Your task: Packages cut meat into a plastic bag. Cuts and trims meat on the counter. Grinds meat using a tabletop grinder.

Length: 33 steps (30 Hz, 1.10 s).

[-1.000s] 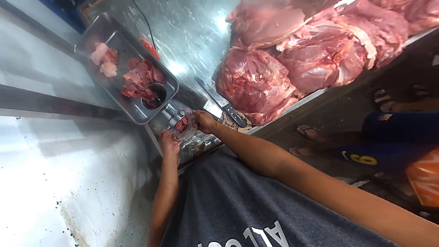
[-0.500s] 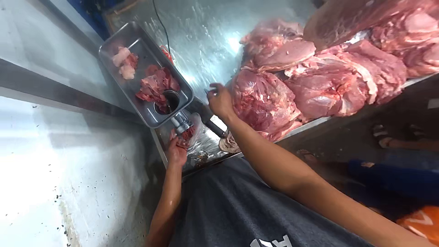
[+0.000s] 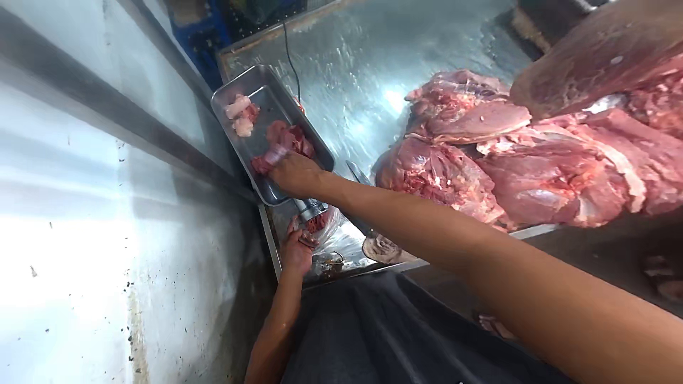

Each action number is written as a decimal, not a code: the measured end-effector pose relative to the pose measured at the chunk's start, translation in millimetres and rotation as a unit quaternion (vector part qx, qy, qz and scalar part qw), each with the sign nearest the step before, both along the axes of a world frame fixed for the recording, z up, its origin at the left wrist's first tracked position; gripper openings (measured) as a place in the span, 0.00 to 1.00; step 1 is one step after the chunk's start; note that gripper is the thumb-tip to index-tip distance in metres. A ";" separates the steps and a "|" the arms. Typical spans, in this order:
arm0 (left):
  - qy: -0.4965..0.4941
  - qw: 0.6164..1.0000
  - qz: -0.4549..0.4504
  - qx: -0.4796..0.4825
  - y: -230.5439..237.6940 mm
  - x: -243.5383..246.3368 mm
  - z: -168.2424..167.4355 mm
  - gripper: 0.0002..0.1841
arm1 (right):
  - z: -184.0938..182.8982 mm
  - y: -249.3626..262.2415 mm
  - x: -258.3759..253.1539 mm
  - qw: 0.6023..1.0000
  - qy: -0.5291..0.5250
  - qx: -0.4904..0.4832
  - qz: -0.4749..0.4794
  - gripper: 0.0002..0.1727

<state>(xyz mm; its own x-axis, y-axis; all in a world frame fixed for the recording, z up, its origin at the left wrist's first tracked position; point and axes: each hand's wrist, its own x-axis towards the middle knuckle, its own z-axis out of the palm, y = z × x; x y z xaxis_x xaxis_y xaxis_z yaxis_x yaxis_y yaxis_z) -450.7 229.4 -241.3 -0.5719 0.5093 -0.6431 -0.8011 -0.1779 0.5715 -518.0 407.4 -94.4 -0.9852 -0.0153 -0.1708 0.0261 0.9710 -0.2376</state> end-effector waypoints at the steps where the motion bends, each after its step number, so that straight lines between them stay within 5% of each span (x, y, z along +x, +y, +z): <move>1: -0.005 1.000 0.007 0.008 -2.2 0.9 -1.7 0.27 | 8.1 0.0 10.2 0.999 -0.040 -0.005 -0.001 0.09; 5: -0.015 1.000 0.012 0.018 -4.0 5.2 -9.8 0.29 | 1.1 26.4 26.3 0.992 -0.046 -0.072 -0.098 0.13; 11: 0.000 1.000 -0.010 0.007 -1.9 -1.9 -4.7 0.27 | -9.6 40.5 23.7 0.991 -0.061 -0.061 -0.101 0.41; 18: -0.012 1.000 0.024 -0.010 -3.6 -4.2 -1.5 0.26 | -17.8 37.6 29.4 0.987 0.020 -0.076 -0.142 0.28; 26: -0.020 0.999 0.033 0.013 -6.4 6.3 -12.7 0.25 | -19.4 38.0 30.9 0.988 0.012 -0.083 -0.133 0.28; 28: -0.011 1.000 0.025 0.010 -6.3 5.3 -11.7 0.26 | -26.8 39.0 41.5 0.970 0.126 -0.143 -0.152 0.25; 30: 0.001 1.000 0.015 0.010 -6.3 5.2 -10.1 0.27 | -41.2 38.6 61.2 0.901 0.323 -0.229 -0.175 0.18; 33: 0.012 1.000 0.008 0.021 -6.0 3.4 -8.5 0.28 | -60.7 29.9 108.2 0.827 0.464 -0.208 -0.240 0.14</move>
<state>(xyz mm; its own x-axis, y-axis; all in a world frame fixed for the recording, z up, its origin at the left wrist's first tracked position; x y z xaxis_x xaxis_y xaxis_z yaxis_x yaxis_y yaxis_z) -447.3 223.5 -249.7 -0.5950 0.5263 -0.6074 -0.7844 -0.2152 0.5818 -409.8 437.3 -155.1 -0.5993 0.5479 0.5837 0.0040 0.7312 -0.6822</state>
